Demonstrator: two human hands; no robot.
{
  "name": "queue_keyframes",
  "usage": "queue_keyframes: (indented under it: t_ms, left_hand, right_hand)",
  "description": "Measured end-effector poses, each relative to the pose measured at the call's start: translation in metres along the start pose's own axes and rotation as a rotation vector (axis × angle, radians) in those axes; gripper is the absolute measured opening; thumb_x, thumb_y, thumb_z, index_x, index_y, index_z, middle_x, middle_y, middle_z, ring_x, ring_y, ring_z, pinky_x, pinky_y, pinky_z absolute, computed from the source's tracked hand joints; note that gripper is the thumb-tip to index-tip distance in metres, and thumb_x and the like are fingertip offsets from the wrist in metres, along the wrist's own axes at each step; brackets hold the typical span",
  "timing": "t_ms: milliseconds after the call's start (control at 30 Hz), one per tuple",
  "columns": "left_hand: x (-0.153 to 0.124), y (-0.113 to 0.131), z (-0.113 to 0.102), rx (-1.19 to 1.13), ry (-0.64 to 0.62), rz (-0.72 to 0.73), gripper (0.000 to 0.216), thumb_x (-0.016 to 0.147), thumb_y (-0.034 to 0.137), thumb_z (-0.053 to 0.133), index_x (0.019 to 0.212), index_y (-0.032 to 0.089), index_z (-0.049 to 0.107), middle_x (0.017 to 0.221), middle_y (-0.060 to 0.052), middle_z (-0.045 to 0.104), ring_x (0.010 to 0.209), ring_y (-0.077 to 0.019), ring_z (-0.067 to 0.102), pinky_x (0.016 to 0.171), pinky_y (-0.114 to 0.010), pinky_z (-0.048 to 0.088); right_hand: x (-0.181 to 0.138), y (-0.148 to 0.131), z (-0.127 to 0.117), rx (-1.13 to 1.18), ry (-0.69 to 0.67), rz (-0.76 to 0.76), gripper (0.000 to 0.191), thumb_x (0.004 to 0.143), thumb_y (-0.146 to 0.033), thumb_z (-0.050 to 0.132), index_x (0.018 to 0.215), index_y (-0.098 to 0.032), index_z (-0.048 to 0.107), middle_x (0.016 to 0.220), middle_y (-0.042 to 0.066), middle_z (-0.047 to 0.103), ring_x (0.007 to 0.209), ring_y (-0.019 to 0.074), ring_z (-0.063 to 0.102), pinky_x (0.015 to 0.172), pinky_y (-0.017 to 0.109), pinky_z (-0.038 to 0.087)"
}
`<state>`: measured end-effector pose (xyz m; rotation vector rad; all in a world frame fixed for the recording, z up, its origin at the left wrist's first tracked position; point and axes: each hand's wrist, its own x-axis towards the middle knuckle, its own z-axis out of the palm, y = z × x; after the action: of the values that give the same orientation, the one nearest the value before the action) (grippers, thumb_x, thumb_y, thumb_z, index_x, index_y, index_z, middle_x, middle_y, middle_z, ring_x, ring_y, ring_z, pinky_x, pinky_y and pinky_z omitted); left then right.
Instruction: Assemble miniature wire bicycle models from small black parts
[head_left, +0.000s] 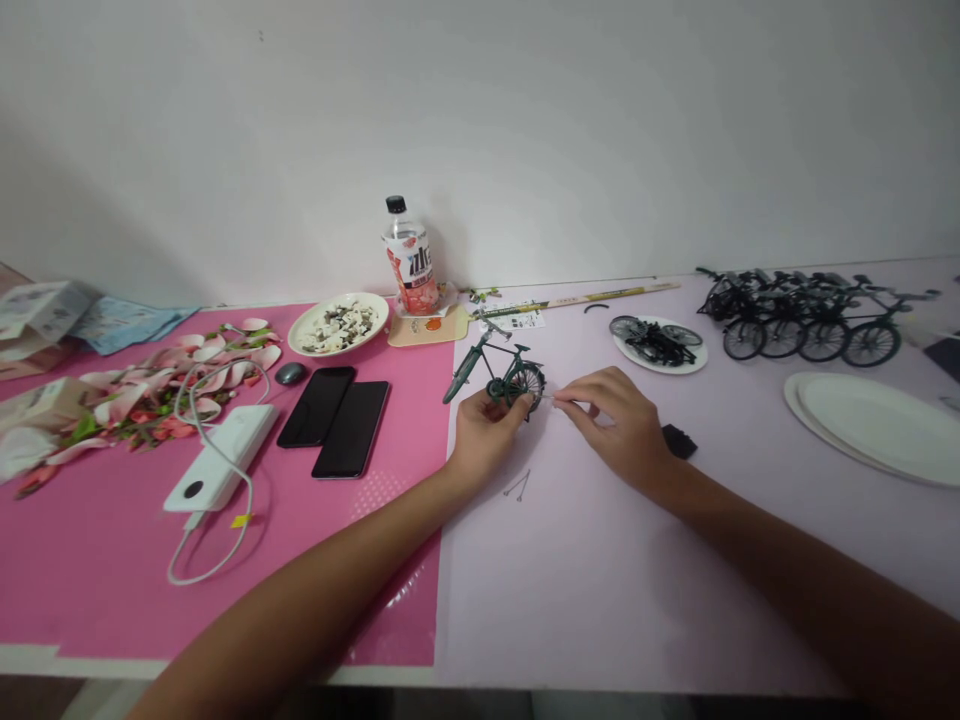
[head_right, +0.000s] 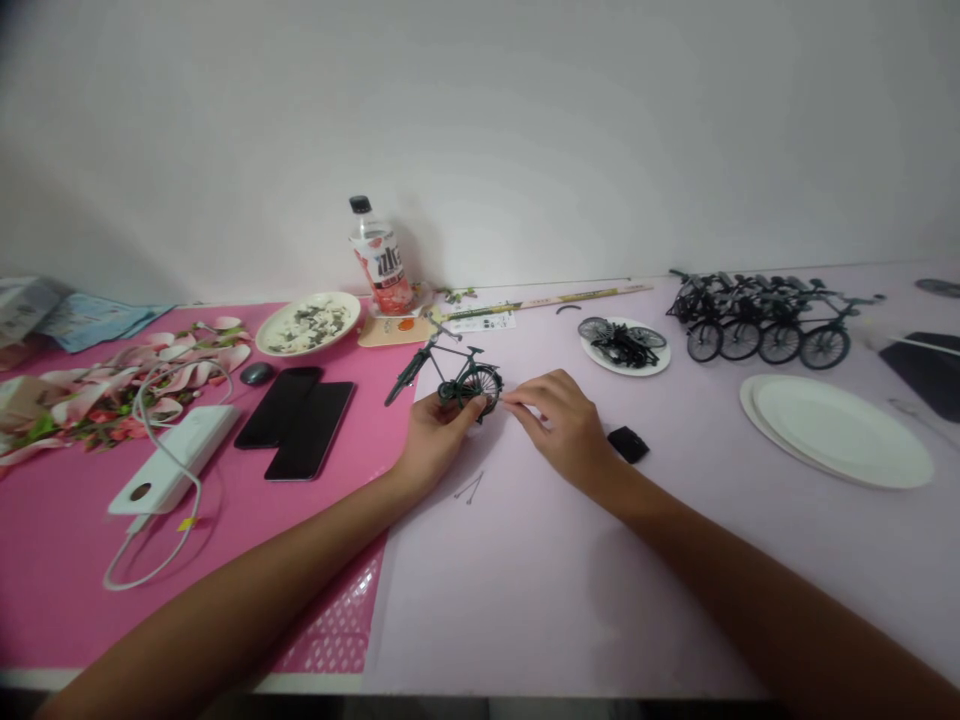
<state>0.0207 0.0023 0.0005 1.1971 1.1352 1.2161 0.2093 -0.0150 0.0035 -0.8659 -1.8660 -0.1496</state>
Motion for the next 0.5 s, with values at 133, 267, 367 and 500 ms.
queue_keyframes:
  t_ms: [133,267,367,500]
  left_hand:
    - [0.0003,-0.0010,0.0001,0.006,-0.001,0.000,0.029,0.077,0.039,0.083,0.085,0.012,0.077,0.086,-0.011,0.079,0.076,-0.0191,0.069,0.071,-0.030,0.052]
    - [0.0005,-0.0016,0.0003,0.005,-0.005,0.012,0.030,0.076,0.041,0.083,0.085,0.013,0.077,0.086,-0.010,0.079,0.075,-0.0189,0.069,0.071,-0.030,0.051]
    - [0.0007,-0.0017,0.0006,-0.001,-0.008,0.015,0.030,0.076,0.041,0.084,0.084,0.013,0.076,0.086,-0.009,0.079,0.076,-0.0188,0.069,0.072,-0.030,0.052]
    - [0.0008,-0.0029,0.0003,0.009,-0.009,0.016,0.030,0.077,0.042,0.084,0.084,0.014,0.076,0.085,-0.009,0.079,0.075,-0.0189,0.068,0.071,-0.030,0.051]
  right_hand:
    - [0.0003,-0.0003,0.0001,0.008,0.006,0.002,0.013,0.096,-0.013,0.072,0.101,-0.025,0.073,0.089,0.006,0.077,0.079,0.0209,0.067,0.061,0.034,0.054]
    - [0.0000,0.0013,0.0006,0.017,0.006,0.000,0.014,0.095,-0.012,0.072,0.102,-0.024,0.073,0.088,0.006,0.077,0.079,0.0206,0.066,0.060,0.034,0.054]
    - [-0.0004,0.0018,0.0003,0.024,-0.002,-0.007,0.016,0.094,-0.010,0.072,0.103,-0.024,0.073,0.089,0.006,0.077,0.079,0.0203,0.066,0.062,0.034,0.055]
    - [-0.0004,0.0014,-0.0002,0.033,0.000,-0.004,0.017,0.094,-0.010,0.073,0.102,-0.025,0.073,0.089,0.005,0.076,0.079,0.0206,0.066,0.061,0.033,0.055]
